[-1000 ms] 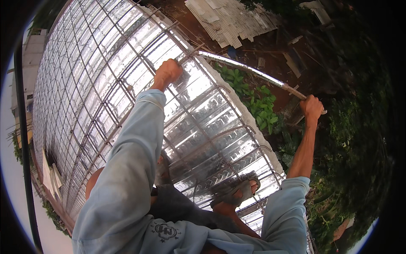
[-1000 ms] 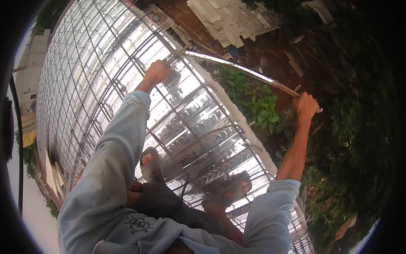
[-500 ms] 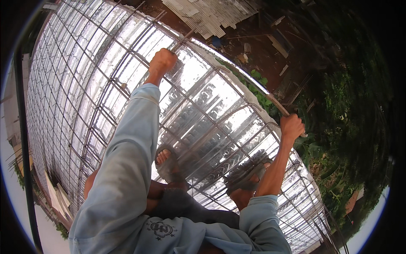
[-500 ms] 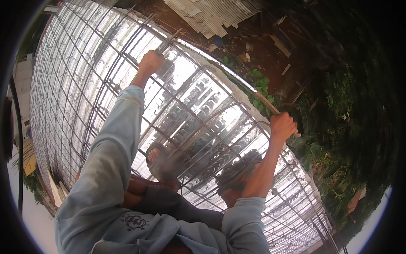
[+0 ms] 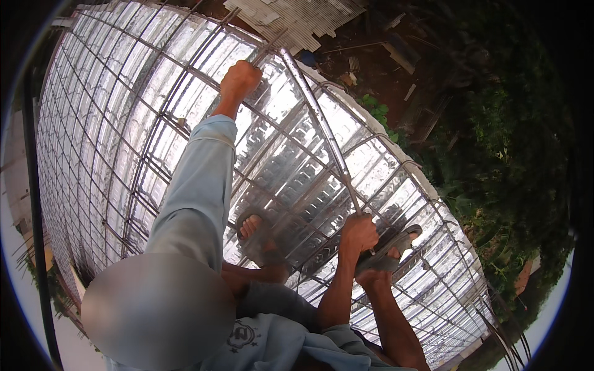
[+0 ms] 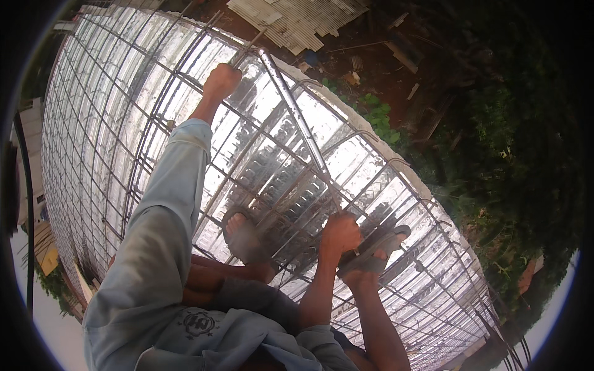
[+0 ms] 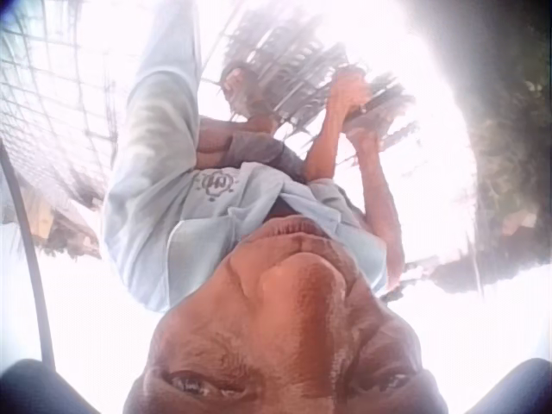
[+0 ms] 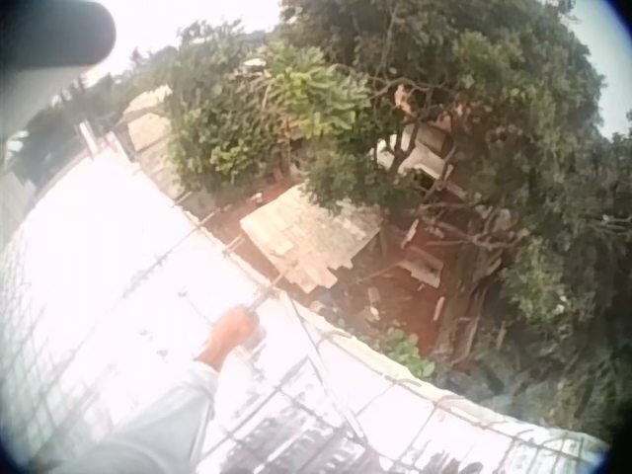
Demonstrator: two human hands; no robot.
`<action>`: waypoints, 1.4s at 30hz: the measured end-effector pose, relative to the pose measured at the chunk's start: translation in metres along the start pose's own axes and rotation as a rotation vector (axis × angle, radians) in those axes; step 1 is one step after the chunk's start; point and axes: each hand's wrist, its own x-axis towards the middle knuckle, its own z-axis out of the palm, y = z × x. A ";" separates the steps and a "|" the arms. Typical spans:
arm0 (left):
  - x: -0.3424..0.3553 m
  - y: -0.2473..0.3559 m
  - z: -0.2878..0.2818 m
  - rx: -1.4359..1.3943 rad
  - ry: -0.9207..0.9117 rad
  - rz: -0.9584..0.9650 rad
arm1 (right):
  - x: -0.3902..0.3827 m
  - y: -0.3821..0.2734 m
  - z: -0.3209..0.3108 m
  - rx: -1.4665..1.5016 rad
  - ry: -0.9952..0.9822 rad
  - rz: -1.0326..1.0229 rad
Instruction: The person stands on a metal scaffolding platform and uses a curved metal bar to adjust and tighten the rebar grid. They repeatedly insert the bar into the grid and apply leverage to secure the structure.
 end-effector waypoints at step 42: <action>-0.014 -0.021 -0.016 -0.346 -0.034 0.096 | 0.129 -0.151 -0.398 0.227 0.161 -0.733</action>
